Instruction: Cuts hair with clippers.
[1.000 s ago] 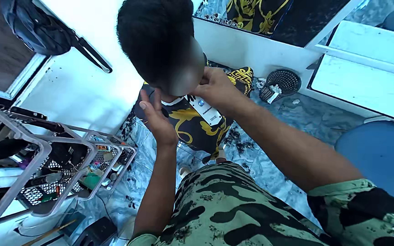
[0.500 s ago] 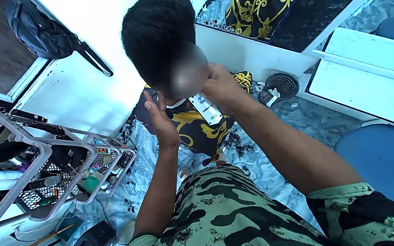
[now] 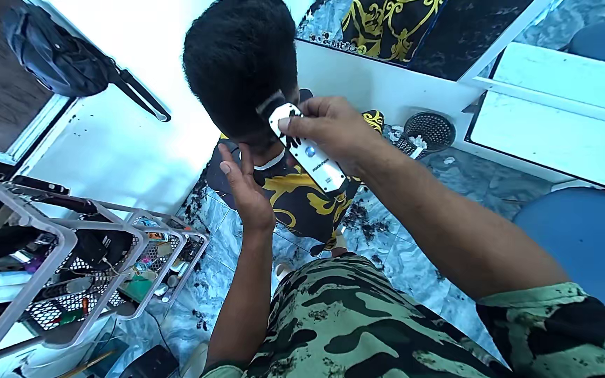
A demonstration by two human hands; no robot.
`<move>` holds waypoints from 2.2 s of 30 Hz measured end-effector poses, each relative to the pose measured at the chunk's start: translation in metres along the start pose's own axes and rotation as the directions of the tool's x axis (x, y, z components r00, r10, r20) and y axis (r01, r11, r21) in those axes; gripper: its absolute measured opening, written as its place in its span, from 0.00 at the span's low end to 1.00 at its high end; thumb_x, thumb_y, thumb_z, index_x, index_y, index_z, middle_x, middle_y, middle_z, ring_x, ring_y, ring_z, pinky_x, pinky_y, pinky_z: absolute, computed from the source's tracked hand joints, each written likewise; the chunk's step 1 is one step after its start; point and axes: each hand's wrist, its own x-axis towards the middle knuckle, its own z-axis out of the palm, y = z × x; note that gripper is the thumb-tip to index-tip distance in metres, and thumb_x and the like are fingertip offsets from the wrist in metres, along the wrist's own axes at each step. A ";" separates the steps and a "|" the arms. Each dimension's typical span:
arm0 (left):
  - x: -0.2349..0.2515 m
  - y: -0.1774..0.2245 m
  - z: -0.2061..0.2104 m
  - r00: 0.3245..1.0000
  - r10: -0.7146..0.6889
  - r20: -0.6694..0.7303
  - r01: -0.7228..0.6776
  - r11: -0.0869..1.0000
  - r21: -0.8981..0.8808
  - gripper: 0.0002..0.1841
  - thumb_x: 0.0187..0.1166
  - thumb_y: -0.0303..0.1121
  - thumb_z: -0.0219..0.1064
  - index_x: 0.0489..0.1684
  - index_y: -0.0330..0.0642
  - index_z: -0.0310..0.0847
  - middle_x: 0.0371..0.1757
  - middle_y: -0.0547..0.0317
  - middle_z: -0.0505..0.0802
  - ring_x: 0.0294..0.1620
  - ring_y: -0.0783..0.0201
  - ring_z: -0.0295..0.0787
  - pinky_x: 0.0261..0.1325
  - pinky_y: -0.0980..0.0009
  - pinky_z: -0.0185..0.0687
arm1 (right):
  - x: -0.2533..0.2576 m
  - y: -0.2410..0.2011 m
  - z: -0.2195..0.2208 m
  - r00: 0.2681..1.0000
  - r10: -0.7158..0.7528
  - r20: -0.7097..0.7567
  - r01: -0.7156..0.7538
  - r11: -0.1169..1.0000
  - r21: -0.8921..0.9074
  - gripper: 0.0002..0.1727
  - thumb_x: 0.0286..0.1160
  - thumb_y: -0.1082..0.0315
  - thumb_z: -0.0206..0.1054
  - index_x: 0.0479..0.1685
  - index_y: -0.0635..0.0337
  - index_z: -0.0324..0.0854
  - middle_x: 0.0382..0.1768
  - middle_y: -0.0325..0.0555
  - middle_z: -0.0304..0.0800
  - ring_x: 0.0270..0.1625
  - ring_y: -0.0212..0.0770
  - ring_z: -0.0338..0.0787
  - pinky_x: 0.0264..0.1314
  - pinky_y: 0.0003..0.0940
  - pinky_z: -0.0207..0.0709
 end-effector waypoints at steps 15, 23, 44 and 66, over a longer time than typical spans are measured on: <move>-0.008 0.008 0.000 0.997 -0.028 0.075 0.028 1.000 -0.006 0.37 0.89 0.61 0.15 0.98 0.59 0.24 0.96 0.63 0.55 0.93 0.60 0.54 0.89 0.56 0.57 | 0.000 -0.009 -0.003 0.999 0.042 0.028 -0.041 0.999 -0.013 0.16 0.80 0.64 0.72 0.52 0.71 0.80 0.37 0.57 0.91 0.31 0.49 0.95 0.35 0.45 0.94; -0.008 0.006 0.000 0.997 -0.017 0.073 0.018 1.000 -0.013 0.37 0.89 0.61 0.16 0.98 0.58 0.24 0.96 0.61 0.56 0.93 0.60 0.56 0.87 0.57 0.60 | 0.000 -0.014 -0.004 0.999 0.048 0.025 -0.047 0.999 -0.024 0.17 0.79 0.63 0.73 0.52 0.70 0.80 0.38 0.58 0.92 0.31 0.50 0.95 0.35 0.45 0.95; -0.016 -0.040 -0.035 0.918 0.358 -0.172 -0.261 0.870 0.419 0.43 0.91 0.59 0.34 0.79 0.17 0.56 0.75 0.36 0.82 0.76 0.59 0.79 0.76 0.62 0.73 | -0.087 0.127 -0.101 0.915 0.320 0.247 -0.394 0.841 0.371 0.22 0.85 0.57 0.59 0.69 0.62 0.76 0.46 0.55 0.93 0.31 0.46 0.94 0.30 0.41 0.91; -0.072 -0.013 0.095 0.931 -0.206 0.301 0.035 0.873 0.486 0.50 0.82 0.73 0.32 0.67 0.33 0.82 0.35 0.55 0.95 0.35 0.65 0.93 0.45 0.62 0.92 | -0.009 0.111 -0.185 0.991 0.113 0.076 -0.130 0.949 0.287 0.26 0.79 0.55 0.68 0.68 0.65 0.76 0.46 0.52 0.90 0.39 0.45 0.93 0.44 0.42 0.92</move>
